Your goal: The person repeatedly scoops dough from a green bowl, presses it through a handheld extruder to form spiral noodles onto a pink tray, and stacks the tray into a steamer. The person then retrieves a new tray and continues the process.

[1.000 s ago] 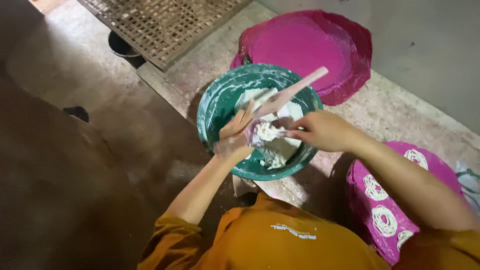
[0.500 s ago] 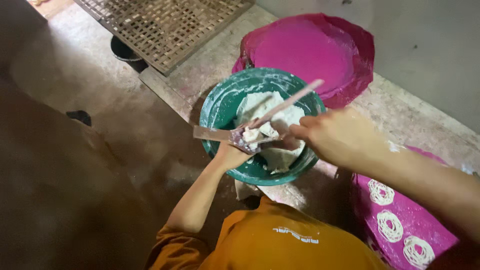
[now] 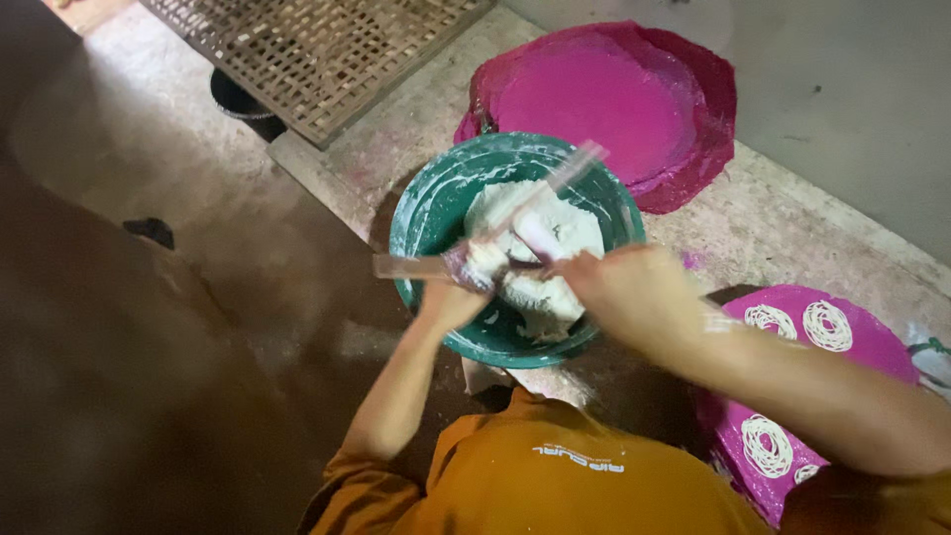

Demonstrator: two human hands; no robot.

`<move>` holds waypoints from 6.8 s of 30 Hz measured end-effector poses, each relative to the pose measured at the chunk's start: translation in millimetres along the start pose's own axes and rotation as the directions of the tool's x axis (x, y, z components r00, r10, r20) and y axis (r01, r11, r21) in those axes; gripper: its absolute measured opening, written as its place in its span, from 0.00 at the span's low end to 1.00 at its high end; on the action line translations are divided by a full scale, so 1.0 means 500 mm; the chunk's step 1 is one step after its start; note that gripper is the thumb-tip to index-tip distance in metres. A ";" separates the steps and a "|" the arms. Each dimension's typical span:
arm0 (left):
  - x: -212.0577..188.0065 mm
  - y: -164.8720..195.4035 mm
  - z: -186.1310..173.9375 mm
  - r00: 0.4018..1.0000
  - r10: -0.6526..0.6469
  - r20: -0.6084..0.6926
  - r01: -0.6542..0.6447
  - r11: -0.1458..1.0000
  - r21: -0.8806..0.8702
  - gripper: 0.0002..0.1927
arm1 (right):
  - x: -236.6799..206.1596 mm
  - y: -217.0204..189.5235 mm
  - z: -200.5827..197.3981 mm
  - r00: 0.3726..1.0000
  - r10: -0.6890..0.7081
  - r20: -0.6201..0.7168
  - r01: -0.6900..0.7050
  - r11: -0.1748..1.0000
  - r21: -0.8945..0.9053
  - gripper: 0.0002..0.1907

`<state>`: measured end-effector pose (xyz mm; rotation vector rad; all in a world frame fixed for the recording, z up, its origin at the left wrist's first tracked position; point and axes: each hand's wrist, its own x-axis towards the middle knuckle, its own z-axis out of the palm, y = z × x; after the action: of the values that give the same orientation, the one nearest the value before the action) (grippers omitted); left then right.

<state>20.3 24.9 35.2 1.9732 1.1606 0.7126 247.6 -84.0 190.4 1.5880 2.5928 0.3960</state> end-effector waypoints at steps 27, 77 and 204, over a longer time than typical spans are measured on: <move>0.121 -0.080 -0.039 0.873 0.088 -0.480 -0.071 0.996 0.054 0.26 | -0.019 -0.048 0.246 0.917 0.314 0.246 -0.308 0.167 0.937 0.28; -0.326 0.202 0.464 0.675 -0.106 0.731 0.639 0.580 -0.506 0.51 | -0.864 -0.205 0.022 0.316 0.921 0.227 0.121 -0.276 0.953 0.41; 0.021 0.388 0.630 0.792 0.417 0.446 0.607 -0.464 -0.645 0.17 | -0.662 0.064 0.069 0.295 0.428 0.854 -0.896 -0.186 0.403 0.41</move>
<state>357.1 -126.6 9.1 0.0952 -0.1378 0.4573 435.1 -356.9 142.1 2.8570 0.9752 -1.6219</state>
